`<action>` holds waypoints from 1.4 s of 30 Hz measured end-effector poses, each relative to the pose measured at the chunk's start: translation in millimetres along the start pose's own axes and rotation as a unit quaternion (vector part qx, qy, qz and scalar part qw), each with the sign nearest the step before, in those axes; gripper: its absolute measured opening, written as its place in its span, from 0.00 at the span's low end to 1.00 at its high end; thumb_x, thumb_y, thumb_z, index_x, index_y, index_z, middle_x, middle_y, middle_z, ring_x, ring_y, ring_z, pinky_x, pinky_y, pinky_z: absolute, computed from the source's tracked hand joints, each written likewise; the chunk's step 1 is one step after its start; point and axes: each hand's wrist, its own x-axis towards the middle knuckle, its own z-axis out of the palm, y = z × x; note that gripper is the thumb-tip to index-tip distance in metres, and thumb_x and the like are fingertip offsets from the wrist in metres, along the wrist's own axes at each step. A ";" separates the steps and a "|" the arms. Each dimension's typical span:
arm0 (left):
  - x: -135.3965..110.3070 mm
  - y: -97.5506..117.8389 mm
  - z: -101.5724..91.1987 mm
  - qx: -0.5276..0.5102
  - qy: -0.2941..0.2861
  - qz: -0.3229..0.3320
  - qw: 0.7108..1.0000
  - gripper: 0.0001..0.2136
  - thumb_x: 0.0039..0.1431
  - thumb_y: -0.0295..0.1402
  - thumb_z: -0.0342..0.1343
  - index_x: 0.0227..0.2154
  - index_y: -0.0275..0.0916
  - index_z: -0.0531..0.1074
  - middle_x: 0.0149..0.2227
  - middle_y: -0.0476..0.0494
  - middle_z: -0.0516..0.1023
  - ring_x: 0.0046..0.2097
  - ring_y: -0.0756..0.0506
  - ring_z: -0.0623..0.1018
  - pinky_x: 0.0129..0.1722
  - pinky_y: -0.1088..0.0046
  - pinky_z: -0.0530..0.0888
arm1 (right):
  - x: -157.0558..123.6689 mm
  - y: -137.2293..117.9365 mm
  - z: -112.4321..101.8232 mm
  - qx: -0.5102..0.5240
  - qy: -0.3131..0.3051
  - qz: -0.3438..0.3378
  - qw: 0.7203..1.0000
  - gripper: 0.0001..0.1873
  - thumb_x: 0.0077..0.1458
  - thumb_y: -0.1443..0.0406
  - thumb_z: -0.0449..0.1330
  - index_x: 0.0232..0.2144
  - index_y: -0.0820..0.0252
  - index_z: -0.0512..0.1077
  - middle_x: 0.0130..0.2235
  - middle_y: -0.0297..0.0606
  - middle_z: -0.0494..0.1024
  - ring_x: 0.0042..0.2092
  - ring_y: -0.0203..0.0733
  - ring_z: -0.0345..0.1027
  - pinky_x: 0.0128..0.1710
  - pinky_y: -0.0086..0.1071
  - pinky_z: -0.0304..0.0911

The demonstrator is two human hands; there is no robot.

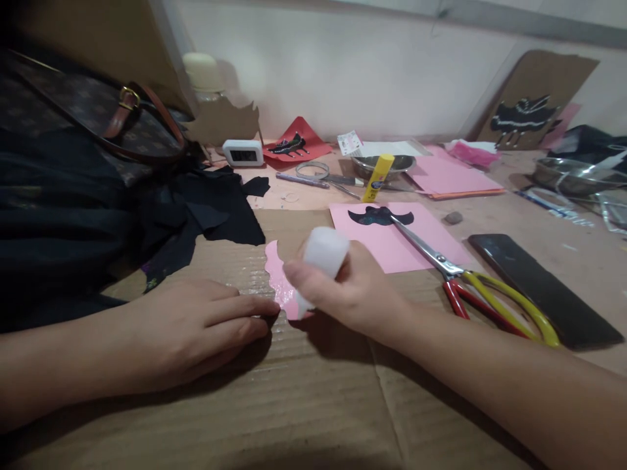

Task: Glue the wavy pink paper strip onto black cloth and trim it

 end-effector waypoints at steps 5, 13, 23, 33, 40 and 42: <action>2.9 0.3 -2.7 0.010 -0.037 0.020 0.999 0.10 0.70 0.25 0.47 0.40 0.37 0.74 0.47 0.44 0.80 0.35 0.44 0.77 0.31 0.64 0.71 | 13.9 9.4 -14.1 0.082 0.158 -0.049 0.983 0.13 0.58 0.53 0.67 0.39 0.53 0.77 0.27 0.29 0.73 0.26 0.34 0.65 0.25 0.29 0.61; 7.4 3.6 -10.9 -0.028 -0.070 0.000 0.997 0.05 0.65 0.24 0.54 0.38 0.39 0.73 0.41 0.49 0.80 0.35 0.46 0.78 0.32 0.68 0.72 | 33.2 -1.7 -38.3 0.233 0.112 0.057 0.964 0.26 0.57 0.46 0.63 0.52 0.52 0.71 0.44 0.38 0.77 0.43 0.42 0.71 0.47 0.38 0.68; 11.1 3.6 -9.6 0.001 -0.052 0.005 0.999 0.04 0.61 0.27 0.62 0.35 0.38 0.72 0.39 0.50 0.79 0.35 0.47 0.78 0.28 0.69 0.71 | 113.6 37.0 -44.7 -0.059 0.175 0.037 0.982 0.15 0.60 0.65 0.65 0.48 0.61 0.70 0.47 0.41 0.77 0.50 0.47 0.73 0.55 0.47 0.67; 8.4 0.8 -5.2 0.033 -0.021 0.036 0.999 0.03 0.62 0.28 0.61 0.36 0.37 0.71 0.38 0.49 0.78 0.35 0.47 0.77 0.27 0.68 0.71 | 170.8 70.7 -35.6 -0.198 0.215 0.092 0.952 0.16 0.66 0.61 0.61 0.53 0.61 0.71 0.50 0.42 0.76 0.44 0.44 0.75 0.42 0.41 0.75; 6.1 0.7 -5.3 0.014 -0.016 0.038 0.999 0.03 0.62 0.27 0.60 0.37 0.37 0.72 0.39 0.49 0.78 0.33 0.48 0.73 0.29 0.68 0.71 | 159.8 71.7 -45.4 -0.177 0.208 0.059 0.960 0.17 0.65 0.62 0.62 0.54 0.61 0.71 0.53 0.43 0.76 0.49 0.47 0.74 0.47 0.45 0.74; 5.1 1.0 -3.8 0.012 -0.012 0.038 0.999 0.03 0.62 0.28 0.60 0.38 0.37 0.71 0.39 0.49 0.78 0.33 0.47 0.74 0.29 0.67 0.71 | 148.8 69.1 -50.8 -0.155 0.221 0.041 0.962 0.18 0.64 0.62 0.63 0.55 0.61 0.71 0.54 0.44 0.75 0.51 0.49 0.73 0.49 0.48 0.72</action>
